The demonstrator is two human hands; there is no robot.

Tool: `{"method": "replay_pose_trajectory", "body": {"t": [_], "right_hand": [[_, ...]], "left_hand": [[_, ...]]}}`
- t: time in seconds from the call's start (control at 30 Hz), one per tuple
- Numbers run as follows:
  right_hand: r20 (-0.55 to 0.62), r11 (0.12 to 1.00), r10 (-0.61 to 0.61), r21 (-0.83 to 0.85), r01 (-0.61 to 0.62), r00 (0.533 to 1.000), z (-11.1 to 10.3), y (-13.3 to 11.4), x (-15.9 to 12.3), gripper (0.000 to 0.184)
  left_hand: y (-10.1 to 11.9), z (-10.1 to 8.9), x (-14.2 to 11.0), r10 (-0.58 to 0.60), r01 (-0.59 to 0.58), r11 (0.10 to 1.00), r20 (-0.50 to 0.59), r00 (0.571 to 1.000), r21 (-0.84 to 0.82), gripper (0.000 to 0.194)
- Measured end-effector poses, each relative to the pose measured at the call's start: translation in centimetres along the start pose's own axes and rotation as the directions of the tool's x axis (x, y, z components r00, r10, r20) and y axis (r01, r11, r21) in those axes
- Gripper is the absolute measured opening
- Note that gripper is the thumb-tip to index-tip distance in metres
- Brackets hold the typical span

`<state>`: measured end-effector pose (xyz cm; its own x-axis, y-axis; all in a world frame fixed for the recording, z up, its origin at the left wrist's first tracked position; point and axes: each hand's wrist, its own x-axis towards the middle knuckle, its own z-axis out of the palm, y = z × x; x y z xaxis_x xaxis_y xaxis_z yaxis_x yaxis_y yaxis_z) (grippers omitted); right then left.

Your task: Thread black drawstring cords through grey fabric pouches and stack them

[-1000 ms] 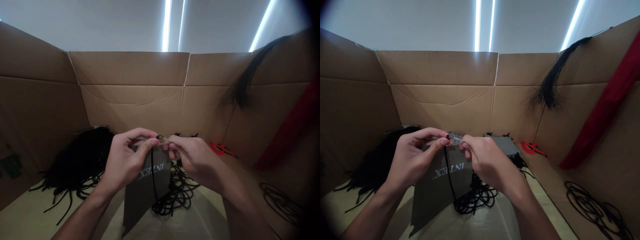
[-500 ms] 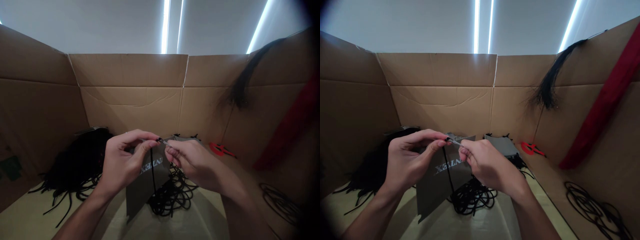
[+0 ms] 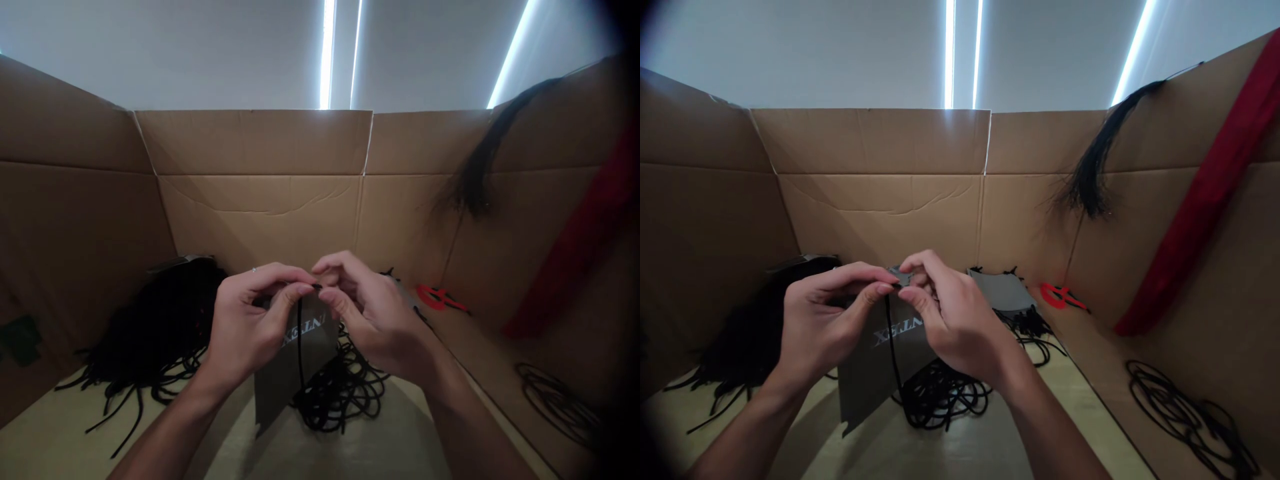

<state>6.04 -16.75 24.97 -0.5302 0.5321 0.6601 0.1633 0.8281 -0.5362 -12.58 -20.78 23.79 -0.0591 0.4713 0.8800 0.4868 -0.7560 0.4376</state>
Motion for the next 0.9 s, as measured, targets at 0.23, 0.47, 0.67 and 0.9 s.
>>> {"method": "replay_pose_trajectory", "body": {"t": [0.23,0.47,0.67,0.9], "right_hand": [[-0.288,0.953,-0.297,-0.143,0.266,0.91,2.3,0.0,0.1,0.015],[-0.259,0.987,-0.11,0.088,0.137,0.96,2.2,0.3,-0.2,0.009],[-0.283,0.95,-0.022,0.292,0.108,0.959,2.6,0.4,0.0,0.014],[-0.241,0.932,0.007,0.352,0.081,0.971,3.1,0.1,-0.2,0.011]], "left_hand": [[0.3,-0.3,0.0,-0.038,0.038,0.999,-0.027,0.999,0.006,0.016],[0.3,-0.3,0.3,-0.058,0.059,0.997,0.03,0.998,-0.043,0.011],[0.4,0.2,0.1,-0.038,0.032,0.994,-0.048,0.998,-0.108,0.013],[0.5,0.5,-0.1,-0.004,-0.012,0.994,-0.142,0.99,-0.112,0.012]]}}
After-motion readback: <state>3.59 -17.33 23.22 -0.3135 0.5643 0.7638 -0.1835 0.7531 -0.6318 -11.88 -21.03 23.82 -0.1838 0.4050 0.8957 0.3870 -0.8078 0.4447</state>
